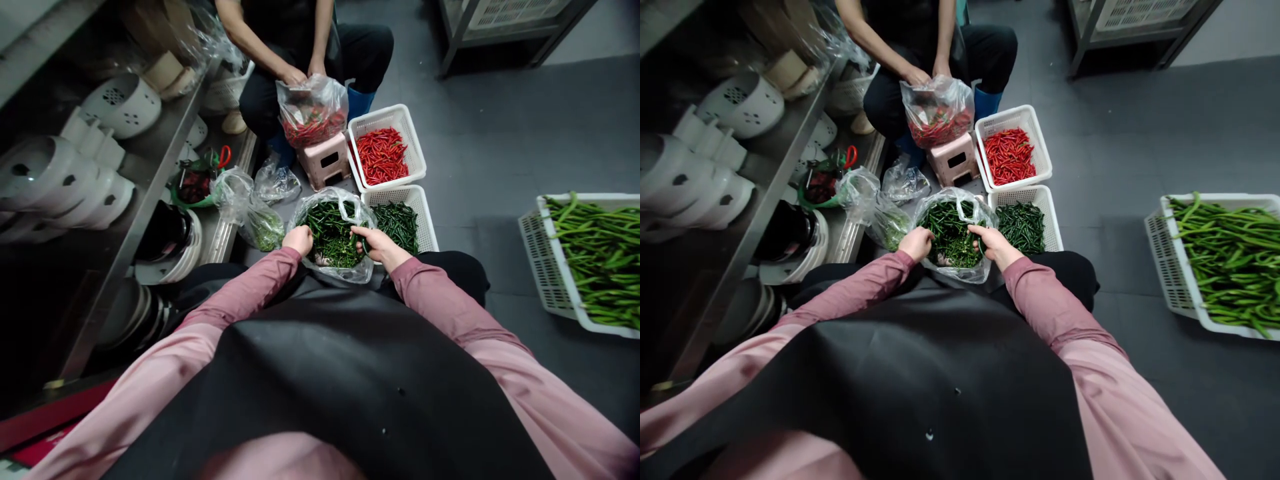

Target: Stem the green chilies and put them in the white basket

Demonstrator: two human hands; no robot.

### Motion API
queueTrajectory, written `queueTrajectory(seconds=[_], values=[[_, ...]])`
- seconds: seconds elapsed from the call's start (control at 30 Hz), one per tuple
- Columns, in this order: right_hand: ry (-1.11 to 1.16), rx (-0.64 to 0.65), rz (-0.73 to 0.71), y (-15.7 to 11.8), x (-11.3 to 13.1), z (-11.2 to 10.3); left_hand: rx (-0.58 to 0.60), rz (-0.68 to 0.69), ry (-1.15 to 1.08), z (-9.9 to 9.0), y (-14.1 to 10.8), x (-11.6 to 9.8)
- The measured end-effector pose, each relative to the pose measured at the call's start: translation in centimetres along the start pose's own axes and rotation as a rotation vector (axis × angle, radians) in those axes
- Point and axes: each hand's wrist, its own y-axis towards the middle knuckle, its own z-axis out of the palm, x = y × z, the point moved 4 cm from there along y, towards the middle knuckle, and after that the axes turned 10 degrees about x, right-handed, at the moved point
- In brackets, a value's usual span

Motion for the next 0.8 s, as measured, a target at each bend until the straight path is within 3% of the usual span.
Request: queueTrajectory(seconds=[0.1,0.3,0.47,0.8], values=[[-0.036,0.027,0.053,0.1,-0.6,0.4,0.001,-0.228,-0.115,0.4,2.3,1.4],[-0.111,0.052,0.062,0.3,-1.4,0.5,-0.024,-0.264,-0.182,2.4,4.7,1.2],[-0.136,0.035,0.051,0.5,-1.2,0.4,-0.025,-0.246,-0.227,2.8,4.9,1.7],[-0.208,0.057,0.031,0.8,-1.8,0.4,-0.06,-0.528,-0.347,2.4,4.5,2.3]])
